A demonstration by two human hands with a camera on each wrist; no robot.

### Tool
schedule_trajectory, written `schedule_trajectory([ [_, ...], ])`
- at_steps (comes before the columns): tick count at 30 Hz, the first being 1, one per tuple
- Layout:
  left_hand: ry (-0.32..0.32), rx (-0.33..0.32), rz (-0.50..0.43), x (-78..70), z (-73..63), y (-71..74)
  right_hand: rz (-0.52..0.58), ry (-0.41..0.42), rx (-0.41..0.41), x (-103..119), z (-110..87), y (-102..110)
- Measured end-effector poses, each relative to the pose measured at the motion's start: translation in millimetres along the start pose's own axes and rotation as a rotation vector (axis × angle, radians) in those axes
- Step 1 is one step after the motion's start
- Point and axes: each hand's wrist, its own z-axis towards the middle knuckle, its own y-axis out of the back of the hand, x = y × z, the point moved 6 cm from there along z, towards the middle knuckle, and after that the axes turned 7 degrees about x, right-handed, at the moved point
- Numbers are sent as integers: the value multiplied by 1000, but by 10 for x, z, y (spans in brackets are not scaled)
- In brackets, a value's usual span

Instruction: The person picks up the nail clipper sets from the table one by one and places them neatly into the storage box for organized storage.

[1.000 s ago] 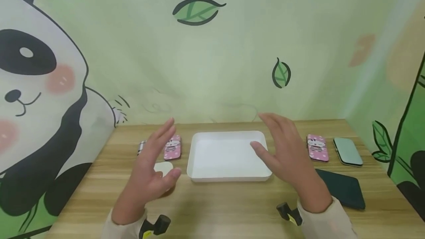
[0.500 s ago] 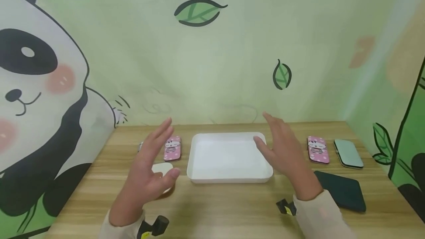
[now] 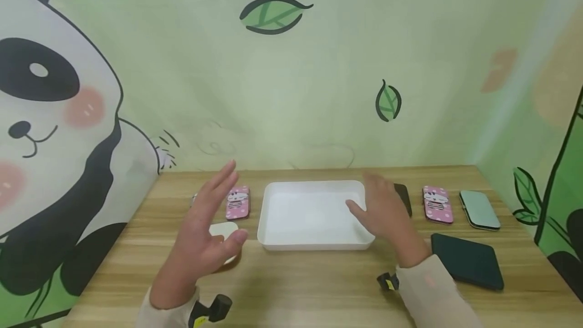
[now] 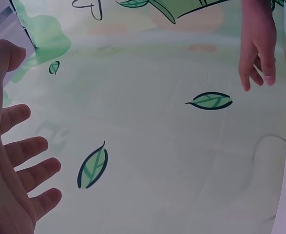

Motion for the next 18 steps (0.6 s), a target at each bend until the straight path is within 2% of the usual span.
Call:
schedule_trajectory([
  [3,8,8,9,5,-10,4,-24,-3,23,-46,38,-109],
  [9,8,12,19,1,-13,9,-46,-26,18,-126,75,-239],
  [18,-4,17,23,1,2,12,-7,-117,138,-172,60,-323],
])
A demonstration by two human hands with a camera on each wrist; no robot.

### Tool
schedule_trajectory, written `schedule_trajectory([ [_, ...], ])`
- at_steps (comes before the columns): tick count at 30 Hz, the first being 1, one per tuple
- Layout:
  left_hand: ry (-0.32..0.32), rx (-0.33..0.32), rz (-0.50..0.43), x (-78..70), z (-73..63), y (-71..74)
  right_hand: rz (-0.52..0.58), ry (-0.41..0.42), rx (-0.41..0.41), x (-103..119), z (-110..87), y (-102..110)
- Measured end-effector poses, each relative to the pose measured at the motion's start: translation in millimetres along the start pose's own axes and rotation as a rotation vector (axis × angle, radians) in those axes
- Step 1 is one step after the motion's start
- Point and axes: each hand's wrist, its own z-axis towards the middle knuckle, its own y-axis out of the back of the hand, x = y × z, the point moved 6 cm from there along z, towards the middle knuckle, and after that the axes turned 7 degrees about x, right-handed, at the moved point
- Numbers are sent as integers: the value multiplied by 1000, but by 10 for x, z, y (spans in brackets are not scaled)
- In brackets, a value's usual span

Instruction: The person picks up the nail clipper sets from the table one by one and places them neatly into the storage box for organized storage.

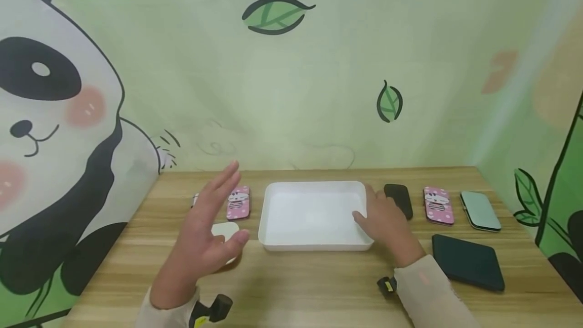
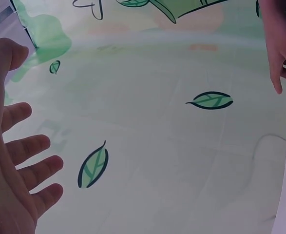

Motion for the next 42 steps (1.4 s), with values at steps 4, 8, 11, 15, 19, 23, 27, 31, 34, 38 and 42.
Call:
schedule_trajectory([
  [4,9,11,0,14,0,-5,26,-13,79,-39,14,-88],
  [8,13,25,-9,29,-3,-15,37,-27,157,-78,1,-167],
  [11,9,30,-11,32,-4,-20,35,-38,200,-92,-12,-204],
  [15,6,32,-7,36,-7,-26,35,-42,238,-116,-12,-236],
  [19,8,34,4,30,0,-25,21,-40,262,-145,4,-272],
  [23,10,31,17,33,0,-7,22,-34,280,-160,13,-296],
  [27,20,30,24,44,-11,21,25,-10,282,-151,16,-302],
  [31,26,38,25,48,-12,31,33,-15,294,-155,13,-323],
  [34,18,39,35,50,-9,25,38,-17,298,-152,7,-332],
  [38,13,41,60,80,-12,10,41,-7,288,-138,10,-330],
  [42,42,71,78,161,-48,1,42,-9,290,-125,9,-333],
])
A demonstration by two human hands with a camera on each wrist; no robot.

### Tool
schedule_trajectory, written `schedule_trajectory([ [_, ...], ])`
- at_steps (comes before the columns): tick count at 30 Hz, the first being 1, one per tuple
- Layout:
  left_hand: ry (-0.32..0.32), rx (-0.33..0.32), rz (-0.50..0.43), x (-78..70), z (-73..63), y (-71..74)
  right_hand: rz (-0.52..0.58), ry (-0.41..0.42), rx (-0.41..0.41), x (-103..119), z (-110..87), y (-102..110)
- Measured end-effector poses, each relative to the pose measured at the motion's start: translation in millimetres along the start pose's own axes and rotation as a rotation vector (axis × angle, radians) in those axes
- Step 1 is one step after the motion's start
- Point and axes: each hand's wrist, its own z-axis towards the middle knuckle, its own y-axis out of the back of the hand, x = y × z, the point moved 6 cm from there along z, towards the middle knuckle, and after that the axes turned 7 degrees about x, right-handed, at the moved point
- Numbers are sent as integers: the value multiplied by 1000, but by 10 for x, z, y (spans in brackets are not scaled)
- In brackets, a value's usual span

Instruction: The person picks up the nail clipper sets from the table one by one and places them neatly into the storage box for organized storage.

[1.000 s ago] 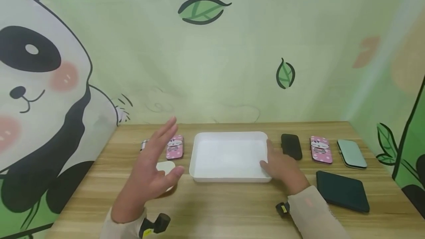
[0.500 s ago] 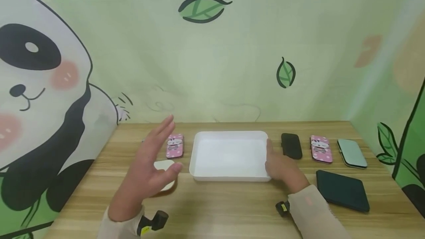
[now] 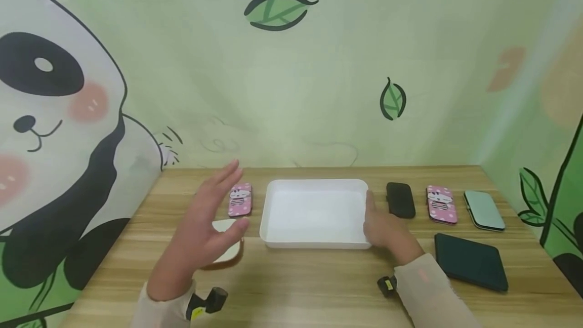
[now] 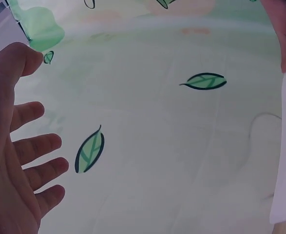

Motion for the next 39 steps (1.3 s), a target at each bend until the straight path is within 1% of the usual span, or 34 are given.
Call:
schedule_trajectory([
  [3,30,31,13,103,-44,5,4,-2,3,16,-6,7],
  [7,73,55,39,272,-113,34,11,-5,10,35,-21,14],
  [12,165,112,63,473,-193,52,28,-1,13,43,-28,2],
  [14,188,126,68,534,-221,61,26,-1,5,36,-20,-6],
  [17,202,137,76,607,-264,74,10,-1,-13,29,-10,-8],
  [19,198,141,84,639,-286,82,6,-1,-23,30,-8,-7],
  [22,190,179,120,698,-309,55,-1,0,-32,40,-13,-2],
  [24,178,219,147,757,-325,7,0,0,-32,46,-18,1],
  [26,177,277,162,834,-351,-58,5,-5,-31,46,-19,6],
  [29,200,372,169,966,-422,-164,11,-14,-30,38,-16,10],
  [31,240,450,175,1053,-493,-233,18,-23,-24,26,-12,8],
  [35,342,594,189,1195,-650,-347,30,-24,-8,28,-21,0],
  [39,427,698,172,1300,-771,-441,42,-19,-11,53,-45,10],
])
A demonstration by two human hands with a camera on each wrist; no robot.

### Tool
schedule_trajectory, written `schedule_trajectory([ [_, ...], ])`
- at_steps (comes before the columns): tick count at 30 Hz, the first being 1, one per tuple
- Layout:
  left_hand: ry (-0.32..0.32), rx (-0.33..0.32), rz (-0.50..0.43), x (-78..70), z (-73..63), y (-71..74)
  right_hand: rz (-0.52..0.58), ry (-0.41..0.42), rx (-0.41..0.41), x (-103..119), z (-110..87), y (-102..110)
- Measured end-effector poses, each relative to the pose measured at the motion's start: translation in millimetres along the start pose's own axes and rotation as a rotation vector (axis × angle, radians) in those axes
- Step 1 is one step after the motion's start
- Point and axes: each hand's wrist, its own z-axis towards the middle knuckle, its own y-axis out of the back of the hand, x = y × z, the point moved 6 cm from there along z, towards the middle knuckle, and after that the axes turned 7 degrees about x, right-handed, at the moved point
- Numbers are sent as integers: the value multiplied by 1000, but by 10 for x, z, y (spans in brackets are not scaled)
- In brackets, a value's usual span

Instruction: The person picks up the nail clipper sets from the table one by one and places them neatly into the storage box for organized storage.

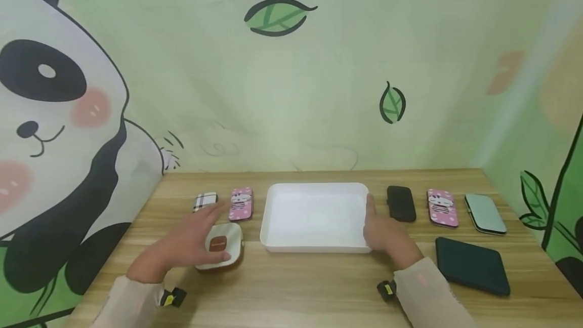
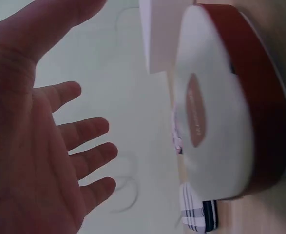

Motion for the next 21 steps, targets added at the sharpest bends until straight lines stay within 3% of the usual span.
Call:
schedule_trajectory([
  [7,98,172,-63,92,35,-209,3,0,3,-7,-8,0],
  [17,171,271,-26,203,77,-425,-13,-8,4,-21,12,-13],
  [21,178,274,-9,238,99,-469,-13,-10,6,-18,13,2],
])
